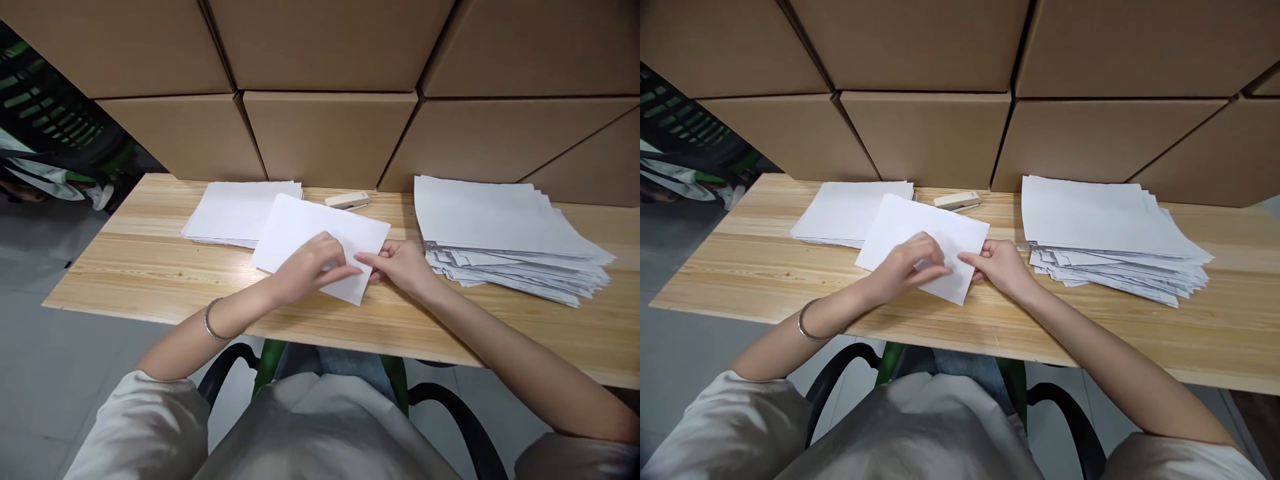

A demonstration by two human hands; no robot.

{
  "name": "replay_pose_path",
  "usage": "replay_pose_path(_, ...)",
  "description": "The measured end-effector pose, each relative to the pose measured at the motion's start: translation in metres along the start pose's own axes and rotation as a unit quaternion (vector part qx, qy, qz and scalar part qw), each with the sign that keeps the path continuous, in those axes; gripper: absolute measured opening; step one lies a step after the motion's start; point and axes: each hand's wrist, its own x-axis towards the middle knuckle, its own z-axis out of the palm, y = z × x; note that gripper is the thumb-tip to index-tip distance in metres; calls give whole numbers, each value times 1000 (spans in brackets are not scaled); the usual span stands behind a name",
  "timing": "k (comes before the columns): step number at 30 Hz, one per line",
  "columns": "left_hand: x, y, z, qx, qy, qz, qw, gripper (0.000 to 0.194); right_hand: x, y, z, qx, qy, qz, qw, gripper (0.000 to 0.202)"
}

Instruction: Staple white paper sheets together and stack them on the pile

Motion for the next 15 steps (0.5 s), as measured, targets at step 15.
replay_pose_path(15,14,-40,-44,-263,262,-282,885,48,-16,-33,-49,-240,32,-102,965,42)
